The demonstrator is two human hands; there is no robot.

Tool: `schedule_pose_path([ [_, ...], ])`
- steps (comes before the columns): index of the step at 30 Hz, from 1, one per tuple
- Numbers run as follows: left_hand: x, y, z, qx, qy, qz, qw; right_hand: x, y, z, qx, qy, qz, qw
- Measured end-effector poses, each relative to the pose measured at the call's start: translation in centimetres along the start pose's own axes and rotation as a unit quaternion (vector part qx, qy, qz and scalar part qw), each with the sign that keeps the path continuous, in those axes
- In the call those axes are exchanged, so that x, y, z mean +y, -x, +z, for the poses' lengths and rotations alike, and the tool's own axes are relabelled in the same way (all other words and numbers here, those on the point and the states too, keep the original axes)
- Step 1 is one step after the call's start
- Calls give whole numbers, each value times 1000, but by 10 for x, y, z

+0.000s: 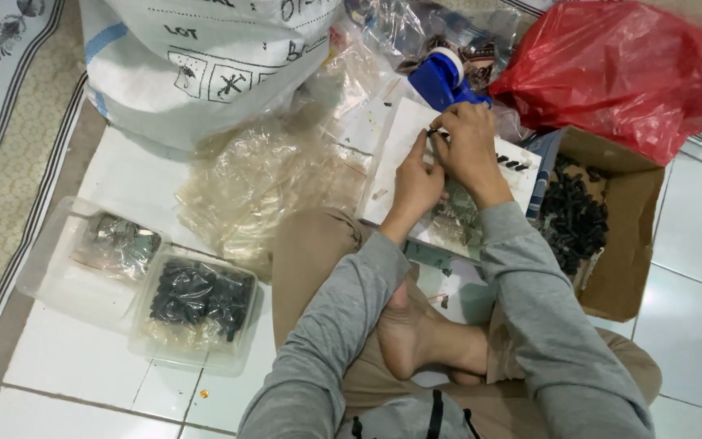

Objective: Assembling a pixel art design by manually inserting small black plastic pegs into a white grid template.

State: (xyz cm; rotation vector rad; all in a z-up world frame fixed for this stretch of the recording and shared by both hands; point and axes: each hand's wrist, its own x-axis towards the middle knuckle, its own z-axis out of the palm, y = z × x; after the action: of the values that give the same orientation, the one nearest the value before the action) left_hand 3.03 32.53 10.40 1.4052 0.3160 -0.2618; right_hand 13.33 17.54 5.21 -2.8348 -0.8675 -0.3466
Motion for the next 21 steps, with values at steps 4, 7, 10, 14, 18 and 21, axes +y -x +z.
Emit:
schedule_pose_path([
  [4, -1, -1, 2, -3, 4, 2, 1000, 4, 2, 8, 6, -14, 2, 1000],
  [7, -2, -3, 3, -6, 8, -6, 1000, 4, 3, 7, 6, -31, 9, 999],
  [10, -4, -3, 3, 0, 13, -1, 1000, 1, 4, -5, 10, -54, 5, 998],
  [14, -21, -12, 9, 73, -23, 83, 994, 1, 9, -34, 60, -102, 0, 993],
  [18, -9, 1, 13, 126, -42, 213, 968, -4, 39, -106, 83, -61, -15, 995],
  [21, -8, 8, 24, 66, -27, 272, 960, 36, 85, -137, 63, -35, -9, 997],
])
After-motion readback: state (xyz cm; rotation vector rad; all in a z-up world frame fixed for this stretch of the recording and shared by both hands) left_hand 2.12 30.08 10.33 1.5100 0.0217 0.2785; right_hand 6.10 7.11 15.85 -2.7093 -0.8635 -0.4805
